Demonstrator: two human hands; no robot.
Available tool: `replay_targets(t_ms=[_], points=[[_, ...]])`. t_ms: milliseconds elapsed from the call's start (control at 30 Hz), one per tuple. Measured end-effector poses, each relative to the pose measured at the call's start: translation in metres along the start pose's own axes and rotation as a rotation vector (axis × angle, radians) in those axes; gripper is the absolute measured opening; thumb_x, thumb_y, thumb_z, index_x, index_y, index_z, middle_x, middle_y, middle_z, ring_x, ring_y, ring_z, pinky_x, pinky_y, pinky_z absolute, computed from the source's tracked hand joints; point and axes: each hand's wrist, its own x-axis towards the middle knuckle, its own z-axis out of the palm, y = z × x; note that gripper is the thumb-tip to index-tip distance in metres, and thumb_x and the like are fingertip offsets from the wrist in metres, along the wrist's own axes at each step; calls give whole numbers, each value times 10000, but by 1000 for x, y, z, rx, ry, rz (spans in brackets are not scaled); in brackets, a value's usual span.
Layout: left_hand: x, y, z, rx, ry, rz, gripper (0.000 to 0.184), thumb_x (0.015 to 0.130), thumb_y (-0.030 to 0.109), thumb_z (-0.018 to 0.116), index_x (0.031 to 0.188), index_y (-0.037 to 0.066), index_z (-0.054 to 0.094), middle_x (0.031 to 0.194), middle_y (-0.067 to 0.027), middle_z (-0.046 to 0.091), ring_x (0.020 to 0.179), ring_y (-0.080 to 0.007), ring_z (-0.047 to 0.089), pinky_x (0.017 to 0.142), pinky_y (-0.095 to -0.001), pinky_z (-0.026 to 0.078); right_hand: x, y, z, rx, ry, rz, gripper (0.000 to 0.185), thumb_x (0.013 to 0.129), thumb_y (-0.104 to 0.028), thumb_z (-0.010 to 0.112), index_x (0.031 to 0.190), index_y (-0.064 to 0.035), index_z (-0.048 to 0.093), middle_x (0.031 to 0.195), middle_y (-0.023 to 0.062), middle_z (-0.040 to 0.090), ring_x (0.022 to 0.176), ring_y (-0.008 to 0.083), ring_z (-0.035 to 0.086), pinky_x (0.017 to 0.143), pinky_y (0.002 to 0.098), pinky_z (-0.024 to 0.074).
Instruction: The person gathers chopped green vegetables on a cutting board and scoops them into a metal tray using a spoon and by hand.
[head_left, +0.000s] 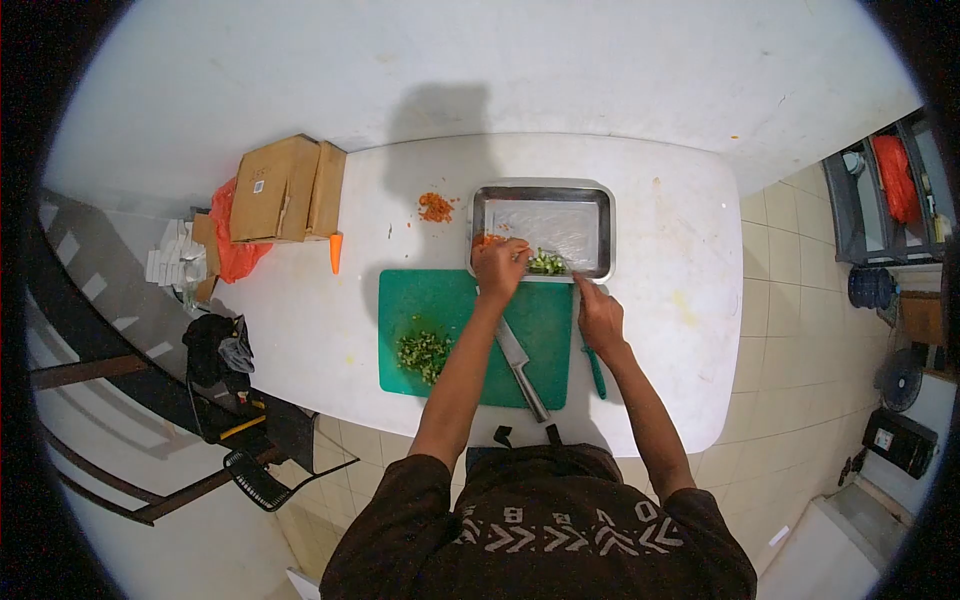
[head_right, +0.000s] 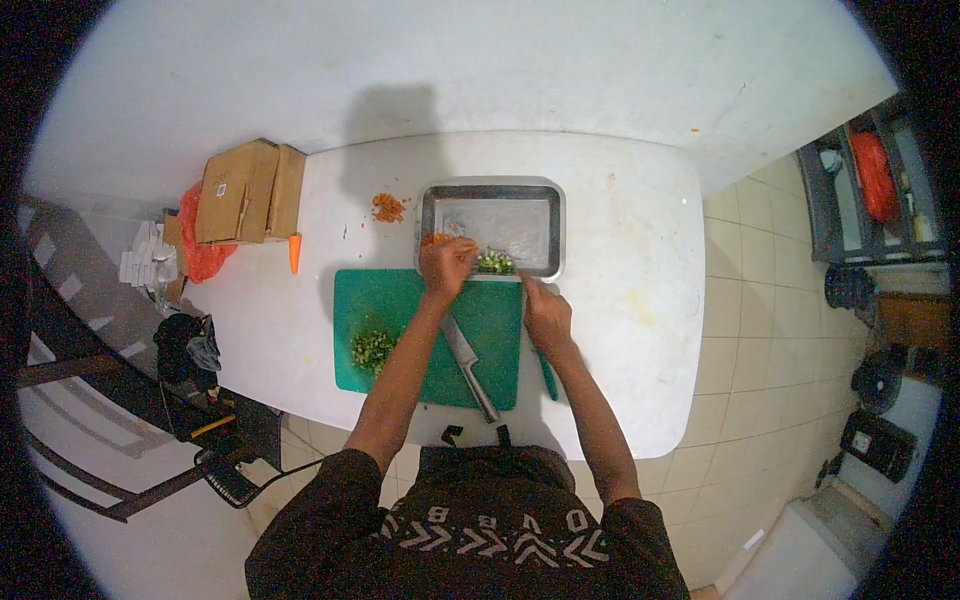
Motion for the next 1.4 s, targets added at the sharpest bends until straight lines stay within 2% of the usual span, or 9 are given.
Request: replay_targets(t_ms=[433, 633, 700, 933, 1033, 1100, 1233, 1333, 1400], points=[[-10, -7, -20, 228, 107, 13, 186, 824, 143, 741, 1000, 200, 769, 1113, 17, 704, 1182, -256, 557, 926, -481, 395, 9, -32, 29, 216, 196, 24, 308, 962, -22, 570, 1264, -47, 629, 1095, 224, 713, 956, 393, 707, 790, 460, 573], [-11, -11, -21, 241, 107, 163, 168, 797, 168, 770, 960, 207, 781, 1077, 14, 702, 1155, -250, 545, 936, -467, 386, 20, -36, 22, 306, 81, 50, 304, 996, -66, 524, 1283, -64, 625, 1133, 226, 710, 983, 413, 698, 818, 492, 562], [-9, -10, -22, 260, 109, 183, 183, 790, 162, 775, 968, 205, 783, 1062, 7, 699, 1137, -256, 541, 944, -472, 387, 25, -34, 12, 265, -184, 181, 305, 1007, -117, 497, 1269, -92, 650, 1154, 197, 714, 1009, 398, 694, 848, 503, 550], [2, -7, -25, 289, -24, 76, 201, 788, 149, 779, 985, 189, 780, 1121, -28, 690, 1174, -263, 538, 974, -481, 395, 29, -18, -26, 114, -200, 85, 295, 997, -119, 486, 1196, -103, 703, 1129, 175, 724, 974, 407, 693, 836, 499, 546], [10, -12, -20, 222, 66, 114, 196, 811, 123, 755, 1005, 154, 771, 1159, -47, 678, 1199, -269, 544, 1003, -464, 415, 32, -24, -42, 183, -203, 183, 289, 1016, -116, 484, 1218, -91, 689, 1102, 176, 728, 999, 381, 700, 857, 451, 544], [18, -15, -19, 144, 24, 186, 200, 847, 92, 712, 1043, 103, 752, 1181, -74, 665, 1203, -290, 555, 1027, -457, 438, 36, -32, -49, 366, -302, 458, 279, 1058, -131, 465, 1231, -79, 677, 1095, 177, 726, 1040, 320, 702, 916, 388, 519], [34, -19, -13, 143, 131, 281, 224, 866, 83, 673, 1081, 62, 731, 1183, -94, 659, 1194, -316, 561, 1035, -464, 455, 20, -21, -21, 575, -158, 421, 289, 1089, -156, 438, 1243, -66, 666, 1097, 171, 720, 1051, 257, 681, 937, 344, 491], [40, -30, -7, 239, 0, 309, 200, 874, 93, 644, 1052, 42, 719, 1149, -115, 651, 1159, -322, 577, 1015, -464, 479, 11, -18, -11, 667, -74, 329, 282, 1099, -147, 434, 1252, -70, 658, 752, -78, 400, 651, 48, 332, 592, 225, 315], [39, -37, -7, 287, -95, 317, 160, 876, 100, 623, 993, 29, 707, 1096, -121, 644, 1104, -317, 597, 971, -448, 509, 7, -20, -11, 702, -79, 354, 281, 1097, -149, 438, 1261, -70, 652, 756, -79, 402, 651, 45, 339, 595, 222, 320]])
